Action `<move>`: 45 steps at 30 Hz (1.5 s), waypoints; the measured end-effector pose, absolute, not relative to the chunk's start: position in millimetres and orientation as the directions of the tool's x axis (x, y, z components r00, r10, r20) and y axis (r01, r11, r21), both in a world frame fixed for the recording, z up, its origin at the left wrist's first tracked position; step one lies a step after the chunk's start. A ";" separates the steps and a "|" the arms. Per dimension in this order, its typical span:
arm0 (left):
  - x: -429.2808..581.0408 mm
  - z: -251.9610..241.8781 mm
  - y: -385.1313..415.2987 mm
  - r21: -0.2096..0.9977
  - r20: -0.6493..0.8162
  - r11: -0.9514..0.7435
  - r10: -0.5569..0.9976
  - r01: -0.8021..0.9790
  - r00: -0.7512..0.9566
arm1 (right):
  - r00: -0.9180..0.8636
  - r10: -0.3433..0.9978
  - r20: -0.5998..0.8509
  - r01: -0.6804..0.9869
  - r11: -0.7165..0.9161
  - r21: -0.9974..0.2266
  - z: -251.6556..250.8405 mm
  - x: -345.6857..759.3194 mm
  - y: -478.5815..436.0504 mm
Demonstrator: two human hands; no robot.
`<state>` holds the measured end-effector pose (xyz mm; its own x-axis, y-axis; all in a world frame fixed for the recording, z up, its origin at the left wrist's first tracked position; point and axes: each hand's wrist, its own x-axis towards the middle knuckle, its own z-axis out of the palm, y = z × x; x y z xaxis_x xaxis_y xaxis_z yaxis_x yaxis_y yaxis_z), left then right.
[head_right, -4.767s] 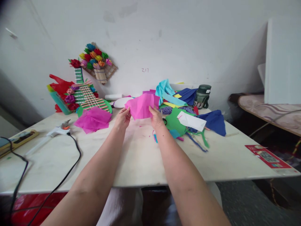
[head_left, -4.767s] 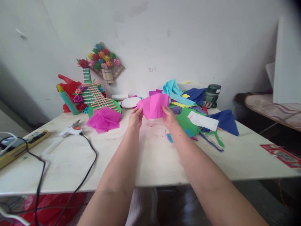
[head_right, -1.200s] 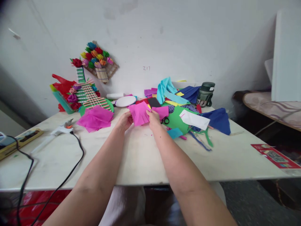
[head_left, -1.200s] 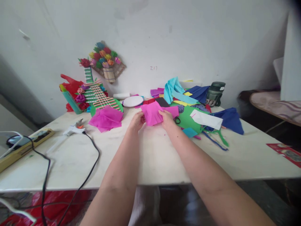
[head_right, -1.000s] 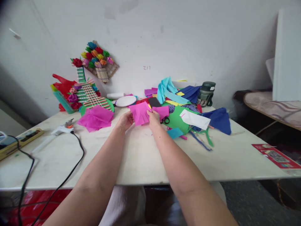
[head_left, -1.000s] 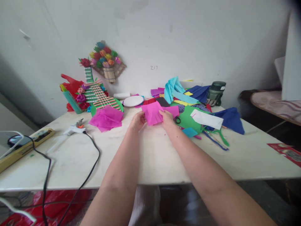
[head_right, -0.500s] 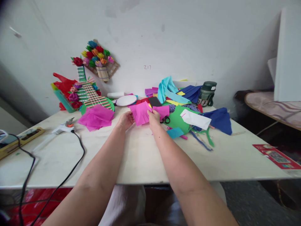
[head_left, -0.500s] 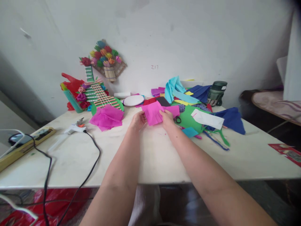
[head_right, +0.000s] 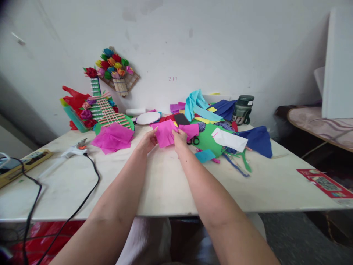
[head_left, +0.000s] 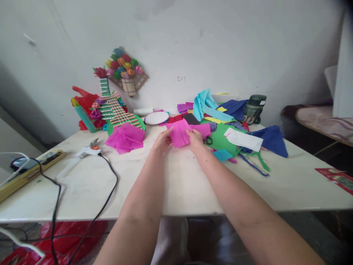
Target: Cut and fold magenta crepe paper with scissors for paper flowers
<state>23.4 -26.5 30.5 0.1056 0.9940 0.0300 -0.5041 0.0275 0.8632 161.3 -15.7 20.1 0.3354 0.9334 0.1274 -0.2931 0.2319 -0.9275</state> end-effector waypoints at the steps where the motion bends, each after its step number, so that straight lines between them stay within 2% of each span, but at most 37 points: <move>1: 23.7 30.0 -27.0 0.872 0.040 0.018 0.994 -0.488 0.106 | 0.332 0.935 0.126 -0.295 0.229 -0.928 20.0 161.2 -15.8; 17: 25.7 29.4 -29.1 0.874 0.037 0.011 0.995 -0.486 0.090 | 0.319 0.946 0.066 -0.378 0.191 -0.906 20.1 156.2 -16.8; 45: 20.8 24.0 -20.7 0.861 -0.022 0.009 1.000 -0.509 -0.020 | 0.331 0.938 0.103 -0.235 0.188 -0.954 19.3 163.3 -15.7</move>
<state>20.8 -20.7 24.0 -0.0200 0.9996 -0.0220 -0.5086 0.0088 0.8610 163.3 -15.7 19.3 0.3308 0.9381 0.1031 -0.2348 0.1876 -0.9538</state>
